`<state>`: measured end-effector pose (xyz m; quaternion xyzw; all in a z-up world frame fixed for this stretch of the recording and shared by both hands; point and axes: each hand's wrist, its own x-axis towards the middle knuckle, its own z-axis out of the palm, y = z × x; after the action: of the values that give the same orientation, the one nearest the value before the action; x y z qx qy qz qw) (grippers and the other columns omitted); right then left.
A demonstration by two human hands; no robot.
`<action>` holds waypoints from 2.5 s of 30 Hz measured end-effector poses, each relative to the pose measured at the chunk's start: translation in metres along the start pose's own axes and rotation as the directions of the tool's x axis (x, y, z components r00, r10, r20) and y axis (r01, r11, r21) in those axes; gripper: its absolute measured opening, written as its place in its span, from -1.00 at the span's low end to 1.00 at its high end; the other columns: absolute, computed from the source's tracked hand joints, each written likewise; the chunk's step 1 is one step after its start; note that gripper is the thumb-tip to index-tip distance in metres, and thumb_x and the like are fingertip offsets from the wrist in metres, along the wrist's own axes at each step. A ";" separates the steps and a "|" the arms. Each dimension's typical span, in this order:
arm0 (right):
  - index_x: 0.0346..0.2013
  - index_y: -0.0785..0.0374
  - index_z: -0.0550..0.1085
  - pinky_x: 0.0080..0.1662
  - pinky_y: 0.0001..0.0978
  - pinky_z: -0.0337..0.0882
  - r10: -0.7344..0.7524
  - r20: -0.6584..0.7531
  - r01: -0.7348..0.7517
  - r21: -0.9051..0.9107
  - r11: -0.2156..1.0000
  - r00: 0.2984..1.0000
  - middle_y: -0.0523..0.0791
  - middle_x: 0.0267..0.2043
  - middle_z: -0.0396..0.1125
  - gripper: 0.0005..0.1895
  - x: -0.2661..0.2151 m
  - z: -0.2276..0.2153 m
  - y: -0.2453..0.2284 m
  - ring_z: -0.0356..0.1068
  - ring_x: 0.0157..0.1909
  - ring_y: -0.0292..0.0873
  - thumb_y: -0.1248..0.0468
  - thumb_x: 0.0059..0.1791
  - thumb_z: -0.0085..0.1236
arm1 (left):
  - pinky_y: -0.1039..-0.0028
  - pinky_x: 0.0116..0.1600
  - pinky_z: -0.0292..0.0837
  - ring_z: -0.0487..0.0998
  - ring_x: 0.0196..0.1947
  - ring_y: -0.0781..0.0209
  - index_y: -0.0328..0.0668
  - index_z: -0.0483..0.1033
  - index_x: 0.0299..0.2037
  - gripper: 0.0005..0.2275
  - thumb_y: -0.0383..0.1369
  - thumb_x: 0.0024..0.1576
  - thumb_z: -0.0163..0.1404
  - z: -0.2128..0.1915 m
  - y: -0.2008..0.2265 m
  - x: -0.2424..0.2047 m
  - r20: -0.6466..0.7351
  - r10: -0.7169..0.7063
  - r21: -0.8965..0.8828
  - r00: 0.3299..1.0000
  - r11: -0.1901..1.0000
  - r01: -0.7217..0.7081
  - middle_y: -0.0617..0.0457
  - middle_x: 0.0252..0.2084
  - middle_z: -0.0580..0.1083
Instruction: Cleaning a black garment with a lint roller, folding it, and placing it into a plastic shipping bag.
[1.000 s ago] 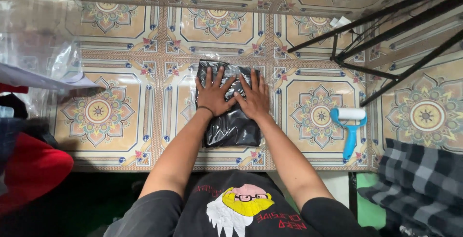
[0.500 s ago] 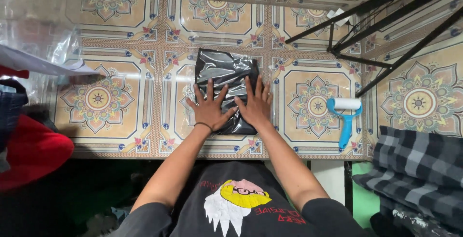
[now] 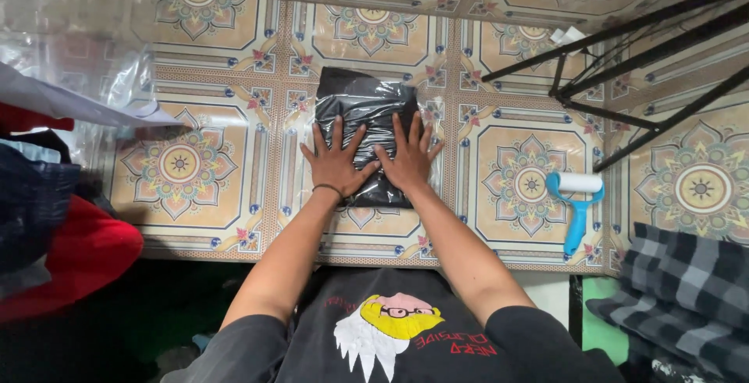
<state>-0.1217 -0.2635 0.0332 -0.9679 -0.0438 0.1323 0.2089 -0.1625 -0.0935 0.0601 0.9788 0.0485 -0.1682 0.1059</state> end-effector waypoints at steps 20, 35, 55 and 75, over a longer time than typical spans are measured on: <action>0.57 -0.08 -0.10 0.31 0.64 -0.44 0.033 -0.133 -0.020 0.097 0.995 0.991 0.14 0.60 -0.22 -0.09 0.013 -0.010 0.000 -0.31 0.60 0.27 -0.25 0.04 -0.04 | -0.36 0.40 -0.13 -0.04 0.49 -0.30 0.24 0.12 0.49 -0.24 0.17 0.06 -0.03 0.004 -0.020 0.036 -0.211 -0.015 -0.220 0.977 0.975 -0.033 -0.08 0.54 0.00; 0.54 -0.17 0.06 0.42 0.34 -0.17 0.046 -0.083 -0.040 0.069 0.997 0.996 0.10 0.61 -0.27 -0.25 0.079 -0.030 -0.031 -0.21 0.58 0.28 -0.24 0.10 -0.11 | -0.24 0.50 -0.42 -0.30 0.58 -0.37 0.48 -0.13 0.56 -0.36 0.23 0.24 -0.44 -0.045 -0.011 0.094 0.001 -0.074 -0.109 0.997 0.991 0.074 -0.01 0.64 -0.25; 0.07 0.00 0.49 0.07 0.16 0.31 0.049 -0.261 -0.079 -0.106 0.991 0.964 -0.05 0.09 0.27 -0.61 0.178 -0.030 0.090 0.29 0.17 0.18 -0.05 0.03 -0.01 | -0.08 0.20 0.25 0.20 0.28 -0.20 0.21 0.48 0.18 -0.61 0.00 0.19 -0.13 -0.030 -0.084 0.223 -0.110 -0.211 -0.174 0.971 0.966 0.190 0.01 0.21 0.27; -0.31 0.32 0.60 -0.57 -0.36 0.49 0.530 0.001 -0.371 0.716 0.591 0.848 0.09 -0.48 0.43 -0.88 0.223 -0.077 0.104 0.51 -0.52 -0.07 0.39 -0.12 0.20 | 0.64 -0.67 0.30 0.45 -0.72 0.35 -0.49 0.49 -0.12 -0.89 -0.57 0.22 -0.06 -0.098 -0.094 0.247 0.369 -0.320 -0.819 0.873 0.332 0.468 0.01 -0.53 0.51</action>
<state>0.1166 -0.3571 0.0046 -0.8043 0.2789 0.0836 0.5180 0.0885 0.0347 0.0480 0.7166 0.3576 -0.2057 0.5624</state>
